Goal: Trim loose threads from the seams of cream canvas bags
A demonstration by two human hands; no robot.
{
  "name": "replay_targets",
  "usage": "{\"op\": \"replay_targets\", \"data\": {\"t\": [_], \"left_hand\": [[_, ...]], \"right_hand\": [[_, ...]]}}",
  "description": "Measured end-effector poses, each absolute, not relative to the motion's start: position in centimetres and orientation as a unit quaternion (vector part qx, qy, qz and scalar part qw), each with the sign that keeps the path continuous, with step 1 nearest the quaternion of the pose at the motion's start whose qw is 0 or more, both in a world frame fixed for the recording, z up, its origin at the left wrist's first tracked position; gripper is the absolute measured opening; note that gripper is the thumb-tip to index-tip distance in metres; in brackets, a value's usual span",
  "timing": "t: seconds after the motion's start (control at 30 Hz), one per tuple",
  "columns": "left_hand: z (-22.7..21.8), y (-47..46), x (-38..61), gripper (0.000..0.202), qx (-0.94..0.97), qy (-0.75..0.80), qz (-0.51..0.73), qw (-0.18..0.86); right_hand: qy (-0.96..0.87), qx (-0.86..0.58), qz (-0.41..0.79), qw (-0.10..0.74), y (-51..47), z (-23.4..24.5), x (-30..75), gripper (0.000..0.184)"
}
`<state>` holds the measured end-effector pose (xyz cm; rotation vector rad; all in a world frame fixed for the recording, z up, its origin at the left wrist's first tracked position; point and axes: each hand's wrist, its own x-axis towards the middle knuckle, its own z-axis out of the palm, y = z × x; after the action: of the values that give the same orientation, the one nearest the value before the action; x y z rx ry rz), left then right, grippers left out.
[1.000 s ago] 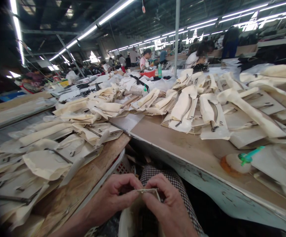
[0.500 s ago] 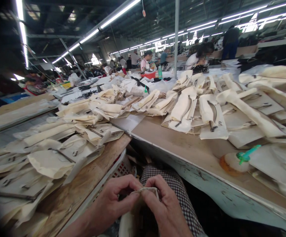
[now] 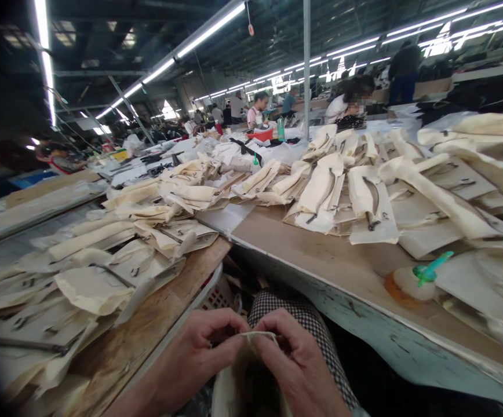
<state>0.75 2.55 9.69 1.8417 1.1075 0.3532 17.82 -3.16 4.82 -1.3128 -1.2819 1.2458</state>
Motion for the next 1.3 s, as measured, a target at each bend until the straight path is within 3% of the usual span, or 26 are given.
{"op": "replay_targets", "data": {"t": [0.13,0.47,0.93,1.1,1.3], "left_hand": [[9.6,2.2,1.0,0.016,0.76,0.458,0.154,0.434],[8.9,4.0,0.9,0.018,0.758,0.389,0.134,0.506],[6.0,9.8,0.4,0.018,0.644,0.278,0.046,0.712],[5.8,10.4,0.8,0.017,0.615,0.284,0.036,0.734],[7.2,6.5,0.3,0.024,0.606,0.355,0.112,0.703]], "right_hand": [[-0.527,-0.519,0.497,0.455,-3.2,4.6,18.3,0.02],[-0.525,-0.492,0.548,0.428,-2.3,4.1,20.5,0.018],[-0.502,-0.475,0.606,0.395,-0.9,4.8,21.2,0.012],[-0.525,-0.488,0.584,0.382,-0.8,4.5,21.0,0.015],[-0.578,-0.521,0.506,0.371,-1.4,4.2,20.4,0.025]]}}
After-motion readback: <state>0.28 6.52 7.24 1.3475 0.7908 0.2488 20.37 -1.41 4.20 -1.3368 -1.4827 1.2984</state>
